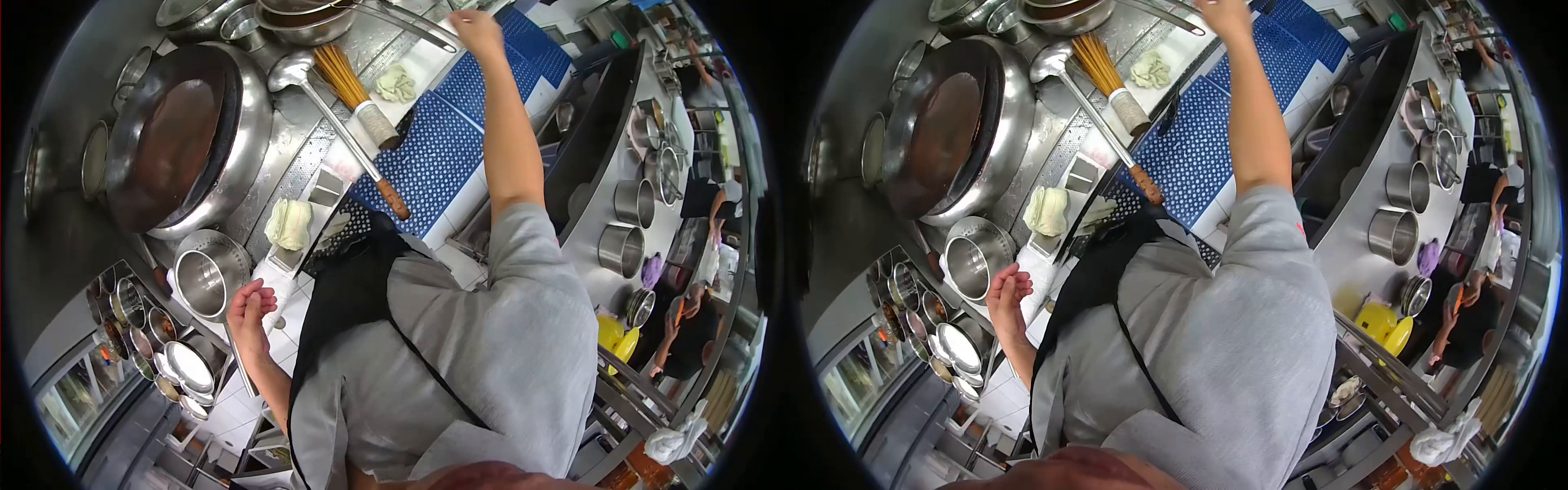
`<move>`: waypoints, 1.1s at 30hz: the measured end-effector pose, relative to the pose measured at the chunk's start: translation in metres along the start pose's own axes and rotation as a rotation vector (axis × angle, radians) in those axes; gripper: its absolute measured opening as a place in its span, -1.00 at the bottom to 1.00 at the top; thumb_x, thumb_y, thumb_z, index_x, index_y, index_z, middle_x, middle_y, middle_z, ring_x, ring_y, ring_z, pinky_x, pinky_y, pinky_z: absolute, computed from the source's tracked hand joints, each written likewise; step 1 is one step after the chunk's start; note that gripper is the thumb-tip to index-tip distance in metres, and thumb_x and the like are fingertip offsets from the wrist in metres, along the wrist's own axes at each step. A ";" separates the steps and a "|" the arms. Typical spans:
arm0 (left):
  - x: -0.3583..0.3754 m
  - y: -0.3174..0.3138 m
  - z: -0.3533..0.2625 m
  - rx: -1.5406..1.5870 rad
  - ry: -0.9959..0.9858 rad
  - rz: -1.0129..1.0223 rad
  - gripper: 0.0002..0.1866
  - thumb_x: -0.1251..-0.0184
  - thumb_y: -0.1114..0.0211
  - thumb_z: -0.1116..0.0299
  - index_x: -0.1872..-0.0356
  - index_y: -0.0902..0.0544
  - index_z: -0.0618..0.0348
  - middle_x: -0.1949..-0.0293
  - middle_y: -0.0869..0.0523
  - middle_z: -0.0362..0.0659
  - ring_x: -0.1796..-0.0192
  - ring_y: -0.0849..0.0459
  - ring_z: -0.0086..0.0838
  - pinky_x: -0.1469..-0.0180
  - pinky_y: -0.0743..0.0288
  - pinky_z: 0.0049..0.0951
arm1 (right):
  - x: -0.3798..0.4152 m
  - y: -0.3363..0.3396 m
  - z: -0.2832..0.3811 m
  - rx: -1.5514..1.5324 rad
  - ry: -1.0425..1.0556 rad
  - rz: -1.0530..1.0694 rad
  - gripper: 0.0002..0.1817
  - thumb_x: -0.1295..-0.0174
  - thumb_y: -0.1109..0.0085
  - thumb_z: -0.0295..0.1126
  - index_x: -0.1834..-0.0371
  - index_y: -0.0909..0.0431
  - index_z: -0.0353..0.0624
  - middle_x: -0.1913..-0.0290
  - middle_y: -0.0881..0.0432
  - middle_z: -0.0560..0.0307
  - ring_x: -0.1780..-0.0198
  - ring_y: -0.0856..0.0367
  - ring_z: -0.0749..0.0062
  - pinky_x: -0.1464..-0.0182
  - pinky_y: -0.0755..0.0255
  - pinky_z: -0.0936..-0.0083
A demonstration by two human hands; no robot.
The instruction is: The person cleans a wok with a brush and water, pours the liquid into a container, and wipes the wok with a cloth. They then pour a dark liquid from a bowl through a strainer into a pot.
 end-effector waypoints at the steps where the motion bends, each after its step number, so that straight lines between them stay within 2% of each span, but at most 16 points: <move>1: -0.001 -0.005 -0.003 -0.016 0.000 0.010 -0.67 -0.49 -0.27 0.30 -0.11 -0.65 0.34 0.19 -0.77 -0.04 0.22 -0.73 -0.45 0.13 -0.63 -0.45 | 0.009 0.006 -0.030 -0.141 -0.148 -0.096 -0.69 -0.21 -0.30 -0.23 0.13 -0.77 -0.23 0.42 -0.74 0.04 0.48 -0.67 0.41 0.48 -0.49 0.51; 4: -0.004 -0.023 -0.010 -0.033 0.012 0.053 -0.68 -0.49 -0.26 0.32 -0.09 -0.65 0.36 0.21 -0.78 -0.04 0.23 -0.73 -0.43 0.14 -0.63 -0.45 | 0.071 -0.011 -0.097 -0.528 -0.609 -0.184 -0.77 -0.23 -0.16 -0.37 0.39 -0.71 -0.32 0.55 -0.67 0.01 0.60 -0.59 0.36 0.59 -0.46 0.44; 6: -0.006 -0.036 -0.011 -0.044 0.031 0.082 -0.68 -0.49 -0.26 0.33 -0.09 -0.65 0.37 0.22 -0.78 -0.04 0.24 -0.73 -0.43 0.14 -0.62 -0.45 | 0.120 -0.084 -0.149 -0.726 -0.912 -0.067 -0.79 -0.24 -0.09 -0.45 0.41 -0.67 -0.34 0.54 -0.65 -0.02 0.61 -0.58 0.32 0.64 -0.44 0.41; 7: -0.008 -0.043 -0.011 -0.052 0.040 0.094 -0.67 -0.49 -0.26 0.32 -0.09 -0.65 0.37 0.22 -0.78 -0.04 0.24 -0.73 -0.43 0.14 -0.62 -0.45 | 0.147 -0.100 -0.128 -0.820 -1.003 0.024 -0.81 -0.27 -0.05 -0.45 0.34 -0.67 -0.28 0.59 -0.60 0.01 0.65 -0.59 0.27 0.58 -0.53 0.28; 9: -0.010 -0.056 -0.011 -0.089 0.065 0.104 -0.67 -0.48 -0.26 0.32 -0.08 -0.66 0.38 0.23 -0.78 -0.04 0.26 -0.73 -0.43 0.15 -0.62 -0.46 | 0.187 -0.178 -0.138 -1.012 -1.377 0.250 -0.79 -0.32 -0.08 -0.45 0.11 -0.57 -0.38 0.27 -0.64 -0.20 0.48 -0.66 0.02 0.54 -0.60 0.01; 10: -0.010 -0.061 -0.009 -0.109 0.072 0.102 -0.67 -0.48 -0.26 0.33 -0.08 -0.66 0.38 0.23 -0.78 -0.04 0.26 -0.73 -0.44 0.15 -0.62 -0.46 | 0.198 -0.193 -0.125 -0.991 -1.410 0.324 -0.68 -0.38 -0.06 -0.39 -0.09 -0.51 -0.38 0.05 -0.60 -0.30 0.32 -0.69 -0.12 0.46 -0.61 -0.07; 12: -0.010 -0.070 -0.010 -0.162 0.083 0.091 -0.68 -0.47 -0.26 0.33 -0.07 -0.67 0.38 0.22 -0.78 -0.04 0.25 -0.73 -0.45 0.15 -0.62 -0.46 | 0.209 -0.227 -0.110 -1.037 -1.610 0.289 -0.40 -0.46 -0.10 -0.12 -0.46 -0.25 -0.17 -0.24 -0.48 -0.24 0.15 -0.63 -0.28 0.25 -0.58 -0.18; 14: -0.012 -0.082 -0.011 -0.192 0.111 0.094 -0.70 -0.48 -0.24 0.37 -0.08 -0.67 0.35 0.20 -0.79 -0.06 0.24 -0.72 -0.47 0.13 -0.61 -0.48 | 0.214 -0.272 -0.113 -1.177 -1.685 0.289 -0.43 -0.43 -0.17 -0.02 -0.36 -0.37 -0.10 -0.18 -0.54 -0.12 0.22 -0.61 -0.21 0.27 -0.54 -0.18; 15: -0.016 -0.091 -0.013 -0.202 0.122 0.127 -0.70 -0.48 -0.24 0.39 -0.10 -0.66 0.34 0.19 -0.79 -0.06 0.22 -0.72 -0.48 0.12 -0.60 -0.48 | 0.212 -0.262 -0.099 -1.205 -1.656 0.179 -0.54 -0.40 -0.22 0.01 -0.15 -0.49 -0.08 0.00 -0.60 -0.01 0.32 -0.57 0.02 0.36 -0.53 0.06; 16: -0.019 -0.099 -0.014 -0.211 0.141 0.159 -0.71 -0.48 -0.24 0.41 -0.12 -0.65 0.33 0.18 -0.79 -0.07 0.21 -0.72 -0.49 0.11 -0.60 -0.48 | 0.210 -0.286 -0.114 -1.270 -1.813 0.107 -0.72 -0.41 -0.21 -0.09 0.05 -0.52 -0.04 0.21 -0.57 0.09 0.41 -0.50 0.23 0.44 -0.49 0.32; 18: -0.024 -0.114 -0.017 -0.258 0.177 0.204 -0.69 -0.49 -0.28 0.38 -0.14 -0.65 0.31 0.16 -0.79 -0.10 0.17 -0.72 -0.50 0.08 -0.59 -0.48 | 0.208 -0.314 -0.141 -1.481 -1.977 -0.016 -0.65 -0.38 -0.16 -0.16 -0.08 -0.48 -0.14 0.12 -0.54 -0.09 0.36 -0.50 0.23 0.38 -0.50 0.31; 19: -0.028 -0.119 -0.018 -0.269 0.174 0.211 -0.69 -0.49 -0.28 0.37 -0.14 -0.65 0.31 0.16 -0.79 -0.10 0.17 -0.72 -0.50 0.07 -0.59 -0.48 | 0.203 -0.305 -0.137 -1.706 -2.092 -0.018 -0.77 -0.37 -0.12 -0.37 -0.01 -0.46 -0.20 0.14 -0.53 -0.09 0.37 -0.48 0.27 0.40 -0.48 0.37; 23: -0.036 -0.122 0.000 -0.277 0.209 0.271 -0.65 -0.47 -0.24 0.37 -0.18 -0.62 0.32 0.14 -0.77 -0.10 0.15 -0.72 -0.47 0.04 -0.58 -0.46 | 0.189 -0.268 -0.118 -1.788 -2.018 -0.330 -0.91 -0.49 0.04 -0.47 0.13 -0.43 -0.27 0.26 -0.52 -0.02 0.40 -0.49 0.29 0.44 -0.48 0.45; 27: -0.038 -0.108 0.012 -0.279 0.222 0.315 -0.66 -0.47 -0.24 0.38 -0.18 -0.62 0.31 0.13 -0.78 -0.09 0.15 -0.72 -0.47 0.05 -0.58 -0.47 | 0.199 -0.256 -0.115 -2.008 -1.854 -0.371 -0.89 -0.50 0.12 -0.47 0.15 -0.43 -0.21 0.34 -0.49 0.07 0.44 -0.44 0.30 0.42 -0.44 0.47; 30: -0.034 -0.090 0.009 -0.288 0.204 0.309 -0.66 -0.48 -0.24 0.38 -0.18 -0.62 0.31 0.13 -0.78 -0.09 0.15 -0.72 -0.48 0.06 -0.59 -0.47 | 0.199 -0.233 -0.100 -1.681 -1.716 -0.194 -0.86 -0.50 0.07 -0.42 0.24 -0.46 -0.16 0.38 -0.48 0.17 0.39 -0.42 0.40 0.35 -0.39 0.53; 33: -0.029 -0.074 0.007 -0.290 0.181 0.281 -0.67 -0.49 -0.23 0.37 -0.17 -0.63 0.31 0.14 -0.78 -0.10 0.16 -0.73 -0.50 0.06 -0.61 -0.49 | 0.180 -0.224 -0.124 -1.633 -1.727 -0.172 -0.80 -0.51 0.03 -0.37 0.35 -0.41 -0.05 0.53 -0.31 0.29 0.56 -0.22 0.54 0.52 -0.20 0.57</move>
Point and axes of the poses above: each hand's wrist, its own x-axis away from the middle knuckle, its own y-axis out of the back of the hand, z = x × y, the point moved 3 cm from there along -x, towards the middle knuckle
